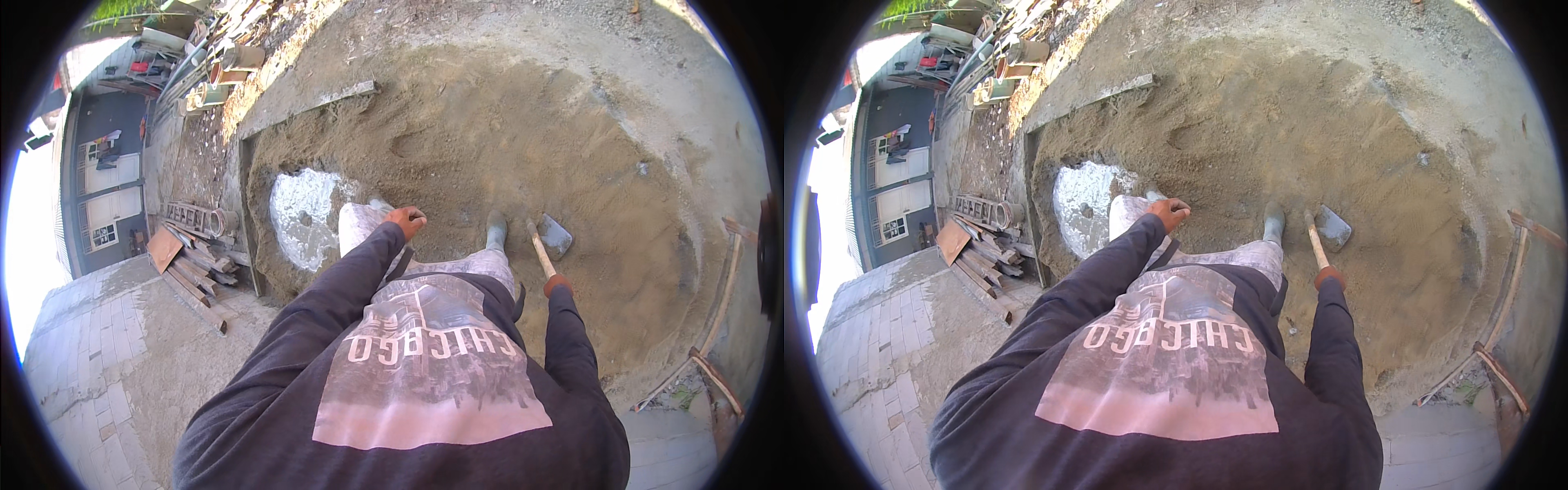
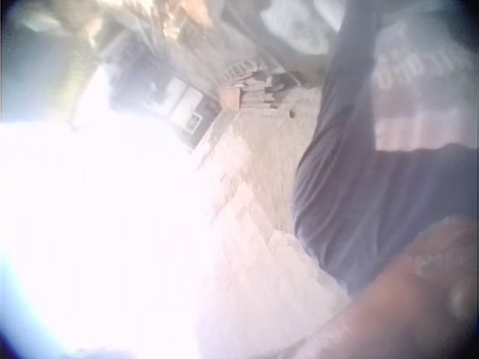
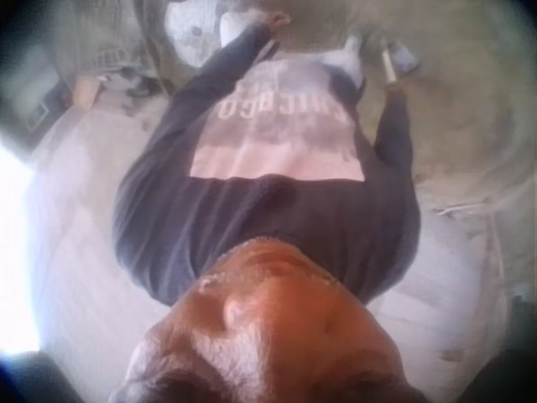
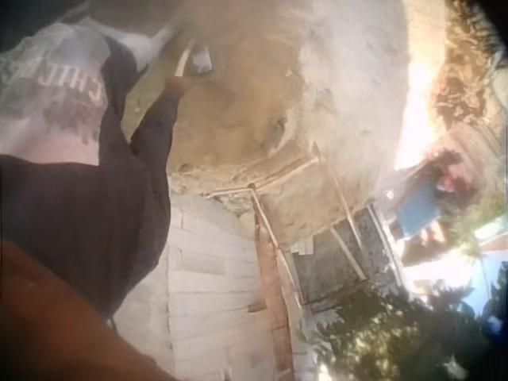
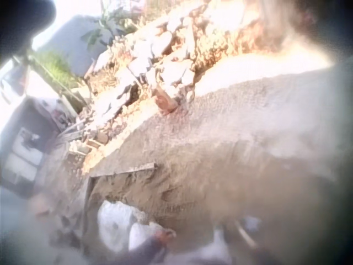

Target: The person uses a hoe to mix a pile of sand and cement with water in a shallow pit.

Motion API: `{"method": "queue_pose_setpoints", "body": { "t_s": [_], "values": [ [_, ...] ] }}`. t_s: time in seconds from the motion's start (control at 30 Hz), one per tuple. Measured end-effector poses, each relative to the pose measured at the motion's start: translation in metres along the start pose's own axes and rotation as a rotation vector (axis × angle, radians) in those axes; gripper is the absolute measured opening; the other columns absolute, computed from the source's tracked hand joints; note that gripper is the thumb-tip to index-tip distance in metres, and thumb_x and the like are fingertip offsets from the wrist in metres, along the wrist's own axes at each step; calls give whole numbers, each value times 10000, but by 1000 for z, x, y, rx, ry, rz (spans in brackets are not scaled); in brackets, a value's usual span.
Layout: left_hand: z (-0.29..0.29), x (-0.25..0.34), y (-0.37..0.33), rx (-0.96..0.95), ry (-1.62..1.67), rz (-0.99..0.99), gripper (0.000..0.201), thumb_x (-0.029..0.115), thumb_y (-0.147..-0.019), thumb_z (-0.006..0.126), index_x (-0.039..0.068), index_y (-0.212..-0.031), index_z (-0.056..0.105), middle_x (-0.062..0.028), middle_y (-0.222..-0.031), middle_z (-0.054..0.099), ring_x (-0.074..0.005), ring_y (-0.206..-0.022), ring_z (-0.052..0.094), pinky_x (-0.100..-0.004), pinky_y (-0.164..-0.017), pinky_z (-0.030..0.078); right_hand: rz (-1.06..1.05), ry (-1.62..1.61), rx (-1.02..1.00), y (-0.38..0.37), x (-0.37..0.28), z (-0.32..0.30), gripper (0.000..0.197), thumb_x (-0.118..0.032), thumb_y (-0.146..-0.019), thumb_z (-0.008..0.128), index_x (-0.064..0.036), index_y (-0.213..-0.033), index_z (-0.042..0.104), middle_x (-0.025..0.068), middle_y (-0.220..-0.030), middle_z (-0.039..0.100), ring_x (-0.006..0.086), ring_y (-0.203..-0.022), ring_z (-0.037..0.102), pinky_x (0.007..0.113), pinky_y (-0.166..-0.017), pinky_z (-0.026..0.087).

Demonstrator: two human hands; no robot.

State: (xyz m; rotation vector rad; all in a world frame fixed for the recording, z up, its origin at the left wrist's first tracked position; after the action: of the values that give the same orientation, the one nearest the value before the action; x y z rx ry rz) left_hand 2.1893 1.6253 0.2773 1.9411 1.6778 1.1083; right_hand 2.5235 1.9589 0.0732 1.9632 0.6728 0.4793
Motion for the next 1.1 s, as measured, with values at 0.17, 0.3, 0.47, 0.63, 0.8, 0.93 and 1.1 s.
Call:
{"method": "queue_pose_setpoints", "body": {
  "t_s": [0.17, 0.3, 0.47, 0.63, 0.8, 0.93, 1.1],
  "values": [
    [-11, 38, -26, -6, 105, 157, 335, 350, -812, 611, 105, -1030, 676, -116, -974, 678, -246, -940, 638, -336, -831, 479, -18, 60, 5, -40, 0, -13, 342, -223, -801, 600, -66, -1102, 641, 136, -1112, 642, 296, -1045, 614, 400, -864, 498],
    [-31, 3, -50, 30, 160, 194, 312, 325, -825, 613, 97, -1028, 676, -107, -939, 684, -223, -901, 645, -334, -810, 485, -180, 152, 55, -68, -20, -64, 347, -237, -778, 609, -32, -1054, 658, 194, -1082, 636, 342, -1013, 616, 413, -854, 496],
    [-44, -151, -80, 118, 216, -67, 329, 365, -786, 630, 146, -1024, 691, -122, -986, 682, -255, -907, 652, -350, -827, 493, -263, 376, 20, -64, -111, -116, 391, -276, -751, 631, -32, -1057, 658, 196, -1080, 638, 342, -995, 625, 409, -846, 498],
    [-32, -242, -85, 164, 920, -322, 256, 266, -856, 597, 73, -1013, 660, -56, -843, 690, -167, -627, 640, -328, -570, 504, -240, 623, -34, -63, -143, -191, 406, -317, -777, 598, -47, -1075, 652, 188, -1123, 620, 332, -1075, 587, 416, -883, 480],
    [10, -330, -36, 257, 1052, -529, 233, 256, -859, 602, 50, -945, 670, -44, -769, 676, -147, -586, 611, -297, -540, 491, -314, 638, 53, -41, -233, -259, 431, -316, -715, 600, 5, -995, 668, 233, -1068, 624, 381, -1019, 604, 419, -841, 491],
    [38, -327, -17, 313, 1059, -610, 237, 278, -845, 620, 54, -894, 684, -52, -763, 680, -146, -587, 609, -313, -564, 501, -403, 692, 142, -30, -298, -304, 408, -300, -715, 614, 22, -958, 672, 251, -975, 646, 383, -941, 635, 416, -798, 506],
    [82, -310, 10, 304, 1222, -695, 270, 320, -827, 629, 78, -930, 692, -50, -781, 688, -153, -633, 628, -322, -628, 514, -408, 509, 126, -54, -340, -351, 340, -237, -741, 633, 70, -887, 656, 240, -816, 654, 324, -717, 663, 411, -654, 518]
  ]
}}
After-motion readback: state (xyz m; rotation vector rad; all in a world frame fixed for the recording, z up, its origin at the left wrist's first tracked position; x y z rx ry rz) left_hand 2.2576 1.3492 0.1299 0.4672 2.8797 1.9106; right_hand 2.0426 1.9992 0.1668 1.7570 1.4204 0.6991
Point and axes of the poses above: each hand's wrist, its own y-axis away from the middle knuckle, its own z-axis out of the palm, x = y × z, the point moved 5 cm from there along -y, towards the middle knuckle
